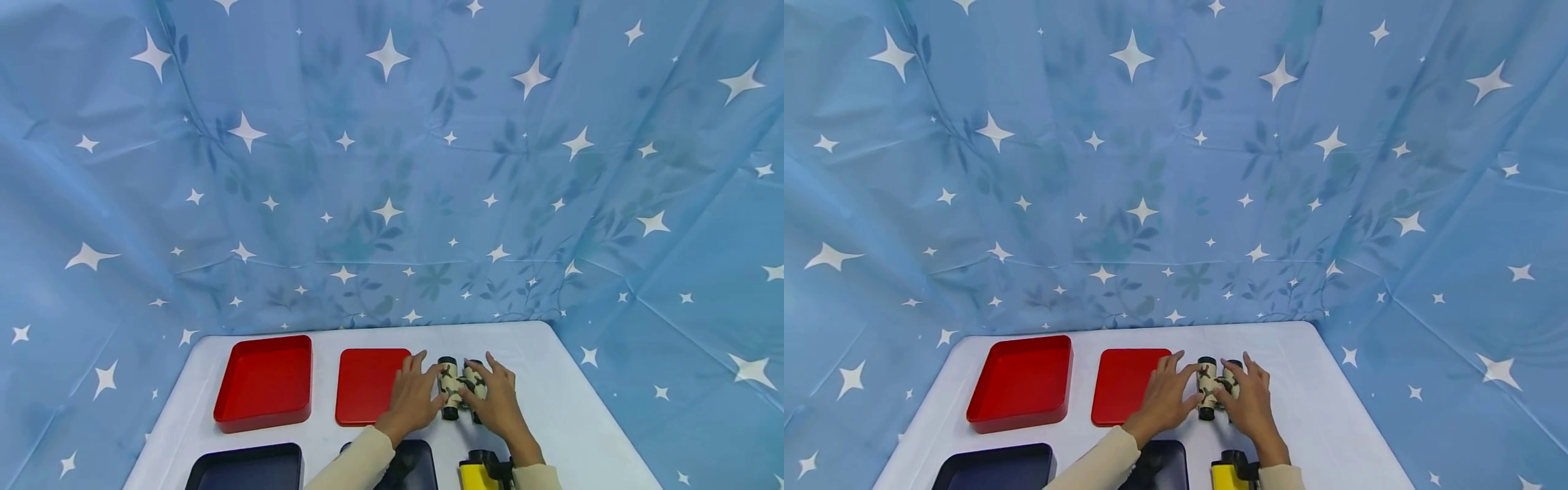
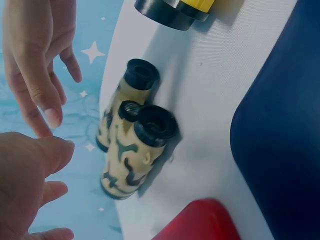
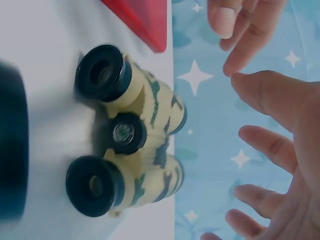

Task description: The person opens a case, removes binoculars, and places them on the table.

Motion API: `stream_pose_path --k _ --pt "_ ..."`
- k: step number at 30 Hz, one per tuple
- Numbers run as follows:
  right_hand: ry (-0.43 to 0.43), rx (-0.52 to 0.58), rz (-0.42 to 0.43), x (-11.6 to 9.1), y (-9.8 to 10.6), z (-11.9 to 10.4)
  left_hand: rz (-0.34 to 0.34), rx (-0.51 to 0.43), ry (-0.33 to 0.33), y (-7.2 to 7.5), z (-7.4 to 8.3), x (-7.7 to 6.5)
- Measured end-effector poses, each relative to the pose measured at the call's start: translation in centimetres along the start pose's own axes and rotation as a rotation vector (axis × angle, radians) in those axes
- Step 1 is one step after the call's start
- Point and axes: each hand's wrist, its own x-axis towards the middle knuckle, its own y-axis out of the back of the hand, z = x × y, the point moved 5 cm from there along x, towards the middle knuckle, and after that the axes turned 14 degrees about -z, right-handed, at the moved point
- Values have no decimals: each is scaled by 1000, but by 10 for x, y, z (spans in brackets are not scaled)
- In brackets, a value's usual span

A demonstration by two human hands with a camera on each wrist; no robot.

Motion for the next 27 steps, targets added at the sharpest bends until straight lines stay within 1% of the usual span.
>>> stream_pose_path --k 4,9,11,13,15,18,20,21,27 --pt "52 -65 17 -4 -4 -14 7 64 9 11 -6 -10" --pt "89 -128 17 -10 -12 -33 -21 77 38 21 -17 -27" --pt "100 -142 13 -12 -16 -41 -21 78 46 25 -22 -35" --pt "102 -161 1 -14 -19 -49 -23 96 56 30 -26 -42" --pt "96 -173 -16 -16 -22 -57 -43 107 69 34 -30 -50" --pt "83 -197 -46 -19 -25 -69 -84 104 92 40 -35 -62" --pt "85 -200 -49 -21 -25 -75 -99 91 97 44 -37 -69" --pt "88 -205 -47 -23 -25 -79 -97 91 98 46 -38 -73" --pt "106 -220 -59 -28 -28 -94 -35 110 81 58 -43 -89"
